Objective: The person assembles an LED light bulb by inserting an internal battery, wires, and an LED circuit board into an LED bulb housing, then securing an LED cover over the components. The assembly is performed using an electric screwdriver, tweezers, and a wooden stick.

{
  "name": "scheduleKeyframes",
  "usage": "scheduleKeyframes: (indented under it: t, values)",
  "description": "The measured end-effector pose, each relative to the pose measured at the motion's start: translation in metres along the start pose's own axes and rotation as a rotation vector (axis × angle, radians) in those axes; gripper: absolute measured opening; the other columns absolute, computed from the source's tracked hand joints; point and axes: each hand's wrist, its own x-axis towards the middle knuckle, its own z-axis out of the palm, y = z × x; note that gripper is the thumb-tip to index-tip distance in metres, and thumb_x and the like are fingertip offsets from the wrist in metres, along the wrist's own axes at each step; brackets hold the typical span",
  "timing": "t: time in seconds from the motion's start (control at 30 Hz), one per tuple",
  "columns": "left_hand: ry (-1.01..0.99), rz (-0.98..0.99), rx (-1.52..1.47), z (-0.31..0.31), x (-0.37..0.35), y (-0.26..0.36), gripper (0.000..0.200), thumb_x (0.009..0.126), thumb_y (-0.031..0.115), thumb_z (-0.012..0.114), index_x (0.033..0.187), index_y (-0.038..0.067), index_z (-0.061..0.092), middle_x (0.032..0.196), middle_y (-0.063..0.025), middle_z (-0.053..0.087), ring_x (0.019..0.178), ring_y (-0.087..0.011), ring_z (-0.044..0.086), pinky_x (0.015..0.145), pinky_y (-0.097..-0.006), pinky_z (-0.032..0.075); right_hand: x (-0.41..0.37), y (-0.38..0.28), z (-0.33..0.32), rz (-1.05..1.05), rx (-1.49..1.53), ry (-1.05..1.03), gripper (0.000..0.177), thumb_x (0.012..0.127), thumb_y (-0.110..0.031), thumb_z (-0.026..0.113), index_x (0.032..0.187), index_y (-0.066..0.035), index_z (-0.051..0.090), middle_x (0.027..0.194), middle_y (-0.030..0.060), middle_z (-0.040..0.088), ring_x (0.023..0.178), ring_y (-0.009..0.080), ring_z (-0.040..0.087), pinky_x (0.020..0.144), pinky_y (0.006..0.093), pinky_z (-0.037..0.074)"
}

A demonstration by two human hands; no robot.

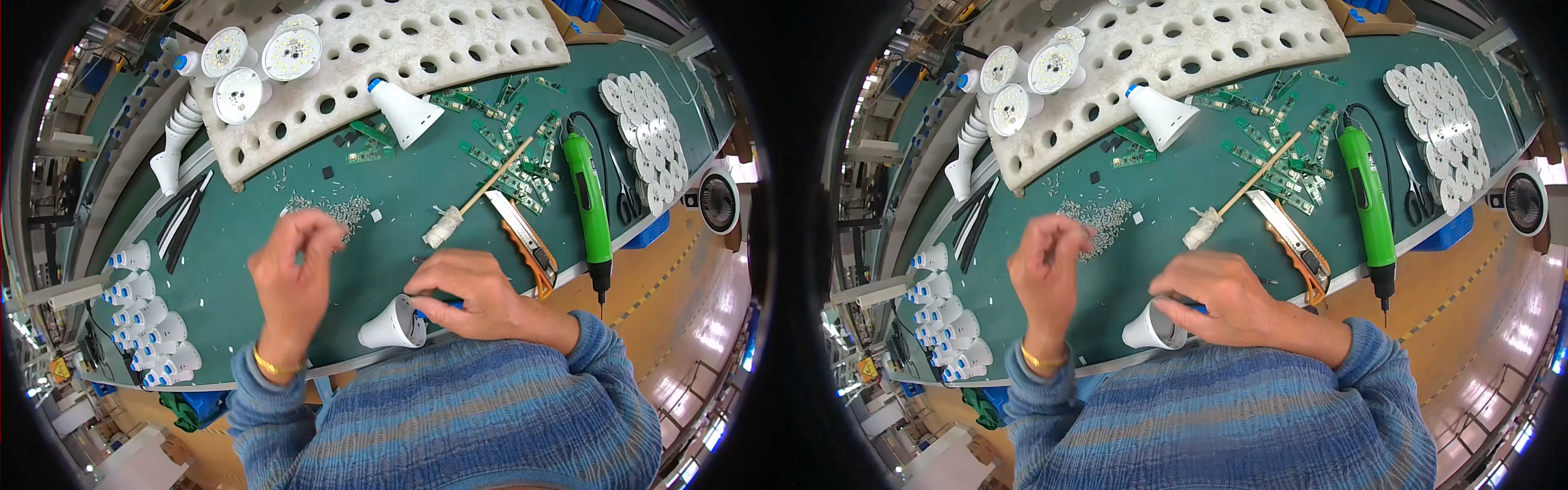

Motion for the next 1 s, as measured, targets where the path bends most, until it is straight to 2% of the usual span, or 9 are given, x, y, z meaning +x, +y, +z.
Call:
scheduleKeyframes:
  t: [0.1, 0.2, 0.3, 0.4, 0.6, 0.7, 0.8, 0.9, 1.0]
  values:
    - [0.050, -0.292, -0.506, 0.011, -0.031, 0.020, 0.014, 0.086, 0.000, 0.060, 0.100, -0.001, 0.060, 0.086, -0.0071, 0.067, 0.076, -0.0123, 0.065, 0.060, -0.0235, 0.050, 0.016, -0.007, 0.006, -0.099, -0.030, 0.148, 0.020, 0.069, -0.001, 0.070, 0.088, -0.003, 0.062, 0.076, 0.0091, 0.061, 0.065, 0.0256, 0.060, 0.055, 0.0343, 0.047]
    - [0.113, -0.360, -0.583, 0.018, -0.048, 0.033, 0.022, 0.085, 0.000, 0.062, 0.107, -0.002, 0.061, 0.090, -0.0089, 0.068, 0.077, -0.0139, 0.066, 0.063, -0.0229, 0.052, 0.025, -0.010, 0.020, -0.170, -0.081, 0.220, 0.025, 0.067, 0.000, 0.071, 0.091, -0.003, 0.063, 0.077, 0.0089, 0.061, 0.066, 0.0245, 0.061, 0.054, 0.0330, 0.048]
    - [0.094, -0.277, -0.357, 0.012, -0.062, 0.033, 0.032, 0.085, -0.001, 0.061, 0.116, -0.004, 0.056, 0.094, -0.0126, 0.068, 0.080, -0.0128, 0.064, 0.068, -0.0238, 0.052, 0.029, -0.012, 0.026, -0.258, -0.166, 0.229, 0.026, 0.066, 0.000, 0.071, 0.091, -0.002, 0.062, 0.076, 0.0089, 0.061, 0.066, 0.0242, 0.061, 0.054, 0.0326, 0.048]
    - [0.066, -0.135, -0.092, 0.006, -0.066, 0.039, 0.031, 0.084, -0.002, 0.062, 0.115, -0.004, 0.057, 0.093, -0.0120, 0.068, 0.082, -0.0137, 0.065, 0.070, -0.0243, 0.053, 0.027, -0.011, 0.030, -0.322, -0.188, 0.236, 0.025, 0.065, 0.001, 0.071, 0.089, -0.001, 0.062, 0.076, 0.0087, 0.061, 0.064, 0.0232, 0.060, 0.053, 0.0320, 0.047]
    - [0.159, -0.193, -0.282, 0.015, -0.074, 0.036, 0.031, 0.078, -0.007, 0.063, 0.108, -0.001, 0.062, 0.088, -0.0121, 0.070, 0.078, -0.0158, 0.069, 0.067, -0.0251, 0.055, 0.024, -0.013, 0.030, -0.454, -0.275, 0.265, 0.023, 0.062, 0.001, 0.070, 0.084, -0.001, 0.062, 0.076, 0.0079, 0.060, 0.061, 0.0213, 0.058, 0.051, 0.0303, 0.046]
    - [0.110, -0.212, -0.301, 0.013, -0.078, 0.038, 0.029, 0.085, -0.002, 0.062, 0.113, -0.004, 0.058, 0.093, -0.0126, 0.068, 0.083, -0.0140, 0.065, 0.074, -0.0260, 0.053, 0.022, -0.016, 0.029, -0.451, -0.255, 0.265, 0.024, 0.063, 0.005, 0.071, 0.084, -0.001, 0.062, 0.073, 0.0093, 0.062, 0.060, 0.0214, 0.060, 0.050, 0.0297, 0.047]
    - [0.147, -0.135, -0.215, 0.014, -0.079, 0.039, 0.029, 0.083, -0.003, 0.064, 0.111, -0.004, 0.060, 0.091, -0.0120, 0.069, 0.082, -0.0136, 0.065, 0.072, -0.0257, 0.053, 0.021, -0.019, 0.030, -0.385, -0.178, 0.261, 0.024, 0.064, 0.005, 0.071, 0.084, -0.001, 0.062, 0.074, 0.0094, 0.063, 0.060, 0.0217, 0.060, 0.051, 0.0295, 0.047]
    - [0.193, -0.013, -0.020, 0.014, -0.076, 0.043, 0.032, 0.075, -0.007, 0.067, 0.106, 0.000, 0.063, 0.087, -0.0116, 0.070, 0.077, -0.0169, 0.069, 0.066, -0.0251, 0.055, 0.020, -0.021, 0.031, -0.339, -0.184, 0.287, 0.023, 0.064, 0.005, 0.071, 0.085, -0.001, 0.062, 0.075, 0.0097, 0.063, 0.061, 0.0219, 0.061, 0.051, 0.0294, 0.048]
    - [0.192, 0.034, 0.036, 0.015, -0.076, 0.044, 0.033, 0.073, -0.008, 0.067, 0.105, 0.000, 0.064, 0.086, -0.0112, 0.070, 0.077, -0.0174, 0.069, 0.066, -0.0253, 0.054, 0.019, -0.020, 0.029, -0.400, -0.212, 0.266, 0.023, 0.064, 0.005, 0.070, 0.084, 0.000, 0.061, 0.075, 0.0102, 0.063, 0.061, 0.0223, 0.061, 0.051, 0.0296, 0.048]
